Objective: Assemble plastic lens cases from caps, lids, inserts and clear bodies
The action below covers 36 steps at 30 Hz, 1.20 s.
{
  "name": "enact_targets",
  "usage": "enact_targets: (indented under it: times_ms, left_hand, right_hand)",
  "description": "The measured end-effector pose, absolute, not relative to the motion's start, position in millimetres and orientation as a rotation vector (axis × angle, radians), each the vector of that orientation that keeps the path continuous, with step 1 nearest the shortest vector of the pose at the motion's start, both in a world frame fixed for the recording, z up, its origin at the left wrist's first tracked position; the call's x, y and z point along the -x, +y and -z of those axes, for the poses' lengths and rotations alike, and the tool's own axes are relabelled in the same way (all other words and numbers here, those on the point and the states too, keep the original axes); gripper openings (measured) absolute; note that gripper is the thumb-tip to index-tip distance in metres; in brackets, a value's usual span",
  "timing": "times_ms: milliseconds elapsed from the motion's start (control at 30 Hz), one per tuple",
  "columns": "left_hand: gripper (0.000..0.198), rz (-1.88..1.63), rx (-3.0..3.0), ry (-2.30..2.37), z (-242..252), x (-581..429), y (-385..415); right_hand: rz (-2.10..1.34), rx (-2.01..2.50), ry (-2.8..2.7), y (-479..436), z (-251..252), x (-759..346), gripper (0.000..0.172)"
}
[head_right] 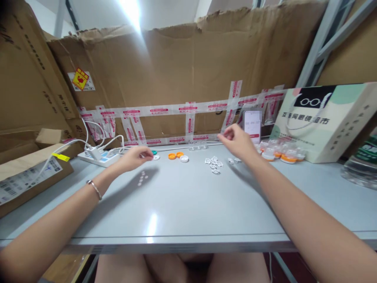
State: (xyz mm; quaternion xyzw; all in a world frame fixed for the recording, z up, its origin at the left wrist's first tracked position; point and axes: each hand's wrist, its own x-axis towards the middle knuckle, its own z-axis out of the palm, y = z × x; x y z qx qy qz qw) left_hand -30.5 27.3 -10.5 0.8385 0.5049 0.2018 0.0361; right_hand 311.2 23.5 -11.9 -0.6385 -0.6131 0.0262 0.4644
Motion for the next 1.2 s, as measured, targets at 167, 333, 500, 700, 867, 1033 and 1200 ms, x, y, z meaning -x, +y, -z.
enact_targets:
  times_ms: [167,333,500,700,867,1033,1200]
  left_hand:
    - [0.012,-0.492,-2.634,1.092,22.0,-32.6,14.1]
    - [0.015,-0.455,-2.605,1.101,31.1,-49.1,23.8]
    - [0.022,-0.56,-2.526,1.135,2.9,-27.4,31.7]
    - [0.025,-0.135,-2.445,1.523,-31.9,62.4,45.6]
    - [0.022,0.154,-2.394,1.543,-12.1,111.3,59.7]
    - [0.021,0.128,-2.412,1.602,-7.6,113.2,62.9]
    - [0.032,-0.147,-2.549,1.716,10.2,95.2,67.2]
  right_hand:
    - [-0.213,1.324,-1.844,22.3,30.3,-272.6,0.018]
    - [-0.264,1.283,-1.971,21.7,40.7,-263.8,0.018]
    - [-0.398,1.284,-1.984,18.3,42.3,-259.9,0.018]
    - [-0.68,1.265,-2.021,8.8,41.7,-243.8,0.024]
    - [-0.794,1.249,-2.07,7.5,47.9,-234.8,0.023]
    - [-0.821,1.234,-2.092,10.2,54.4,-234.1,0.024]
    - [-0.782,1.248,-2.118,8.6,53.4,-233.3,0.023]
